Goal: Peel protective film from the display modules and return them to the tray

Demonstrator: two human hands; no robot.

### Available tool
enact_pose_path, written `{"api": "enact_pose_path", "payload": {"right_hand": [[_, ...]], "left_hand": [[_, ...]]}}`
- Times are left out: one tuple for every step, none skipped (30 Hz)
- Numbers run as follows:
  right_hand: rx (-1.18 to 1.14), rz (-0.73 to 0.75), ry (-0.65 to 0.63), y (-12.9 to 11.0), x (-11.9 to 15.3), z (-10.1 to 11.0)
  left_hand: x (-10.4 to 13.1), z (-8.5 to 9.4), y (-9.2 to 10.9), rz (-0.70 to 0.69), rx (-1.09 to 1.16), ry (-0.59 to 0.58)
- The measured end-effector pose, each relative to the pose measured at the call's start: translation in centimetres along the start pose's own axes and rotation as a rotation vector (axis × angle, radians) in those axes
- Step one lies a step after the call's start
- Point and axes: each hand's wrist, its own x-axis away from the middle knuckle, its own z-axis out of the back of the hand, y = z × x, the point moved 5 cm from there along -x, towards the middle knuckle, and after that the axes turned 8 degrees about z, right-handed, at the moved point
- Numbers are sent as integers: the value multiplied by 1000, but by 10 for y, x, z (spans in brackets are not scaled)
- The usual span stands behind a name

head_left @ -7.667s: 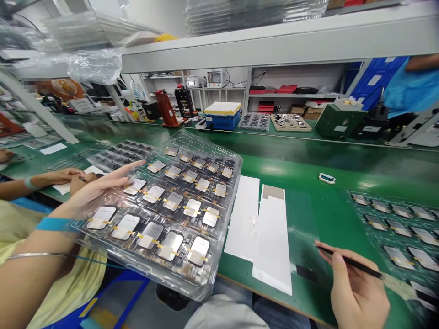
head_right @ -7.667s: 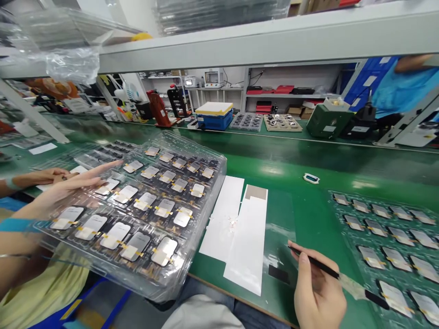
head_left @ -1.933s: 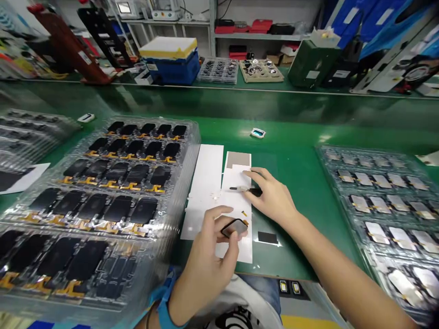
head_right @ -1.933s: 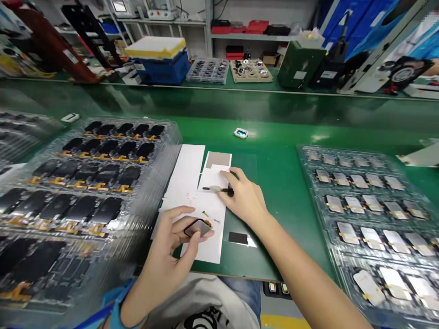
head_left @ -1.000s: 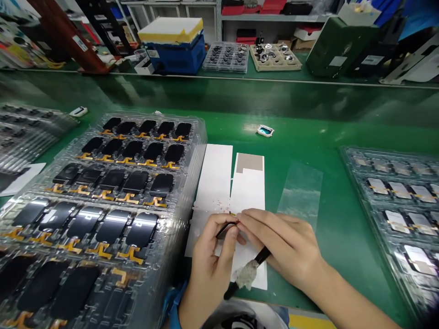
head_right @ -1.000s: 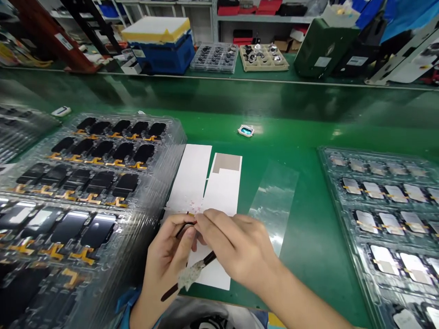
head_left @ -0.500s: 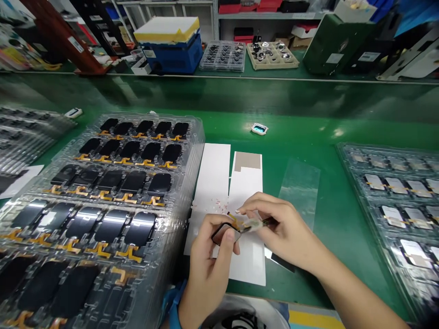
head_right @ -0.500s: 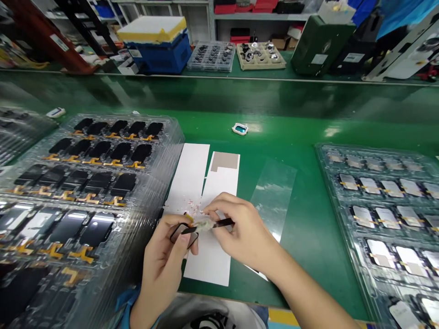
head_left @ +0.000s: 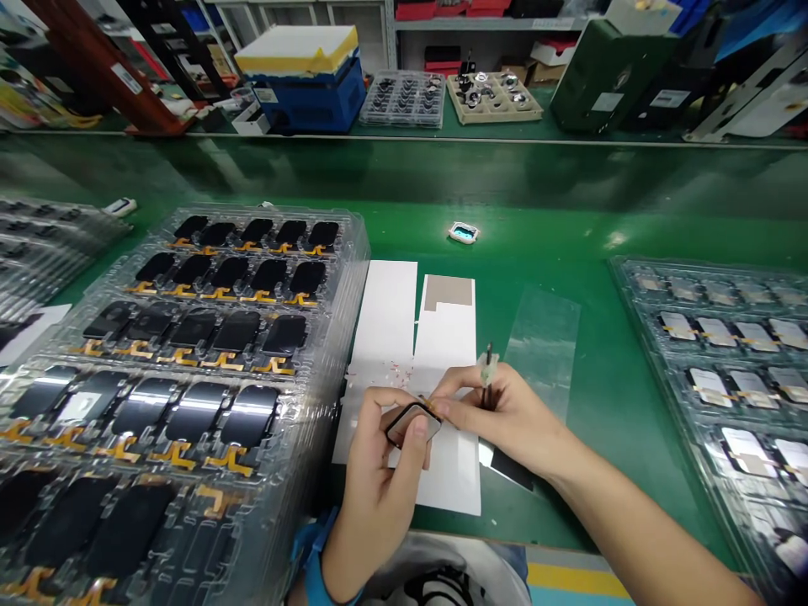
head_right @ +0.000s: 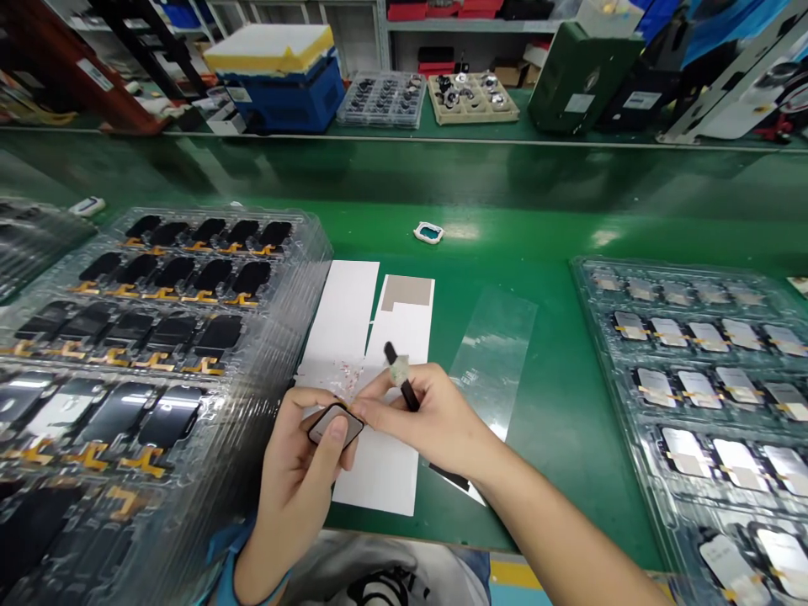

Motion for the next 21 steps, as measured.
{"api": "enact_pose_path", "payload": {"right_hand": [[-26,-13,-16,1,1,-2],[-24,-25,-17,2,1,-2],[-1,-31,-4,3,2,-2],[38,-30,18,4,3,0],[84,-21,44,4,3,1],[126,-5,65,4,3,2],[160,16,85,3,4,2],[186,43,104,1,4,2],[207,69,121,-1,4,2],[227,97,140,-3,4,1],[250,125,159,-5,4,1],[274,146,175,-7,4,0],[294,164,187,-9,5,-1],[307,177,191,-10,5,-2],[312,188,192,-11,4,-2],[309,196,191,-12,4,-3],[300,201,185,-12,4,-3],[289,206,178,-12,4,-3],[278,210,174,-12,3,-3],[269,210,172,-11,3,-3],[265,208,174,-11,3,-3]], "left_hand": [[0,0,-1,9,-2,9],[0,1,-1,20,-1,12],[0,1,-3,31,1,9],[1,1,-4,44,3,0],[1,0,-5,58,7,-14],[1,0,-6,73,13,-29],[2,0,-6,90,22,-46],[3,0,-7,108,32,-59],[3,0,-8,122,44,-70],[3,-1,-8,130,54,-75],[3,-1,-8,132,61,-75],[3,-1,-8,131,65,-72],[2,-1,-8,128,68,-70],[1,-1,-8,122,74,-70],[1,-2,-8,118,78,-73],[0,-2,-9,119,81,-77],[-1,-3,-9,121,85,-82],[-1,-3,-10,127,92,-86],[-1,-3,-10,135,103,-89],[-2,-3,-11,146,112,-90],[-2,-3,-11,156,118,-91]]}}
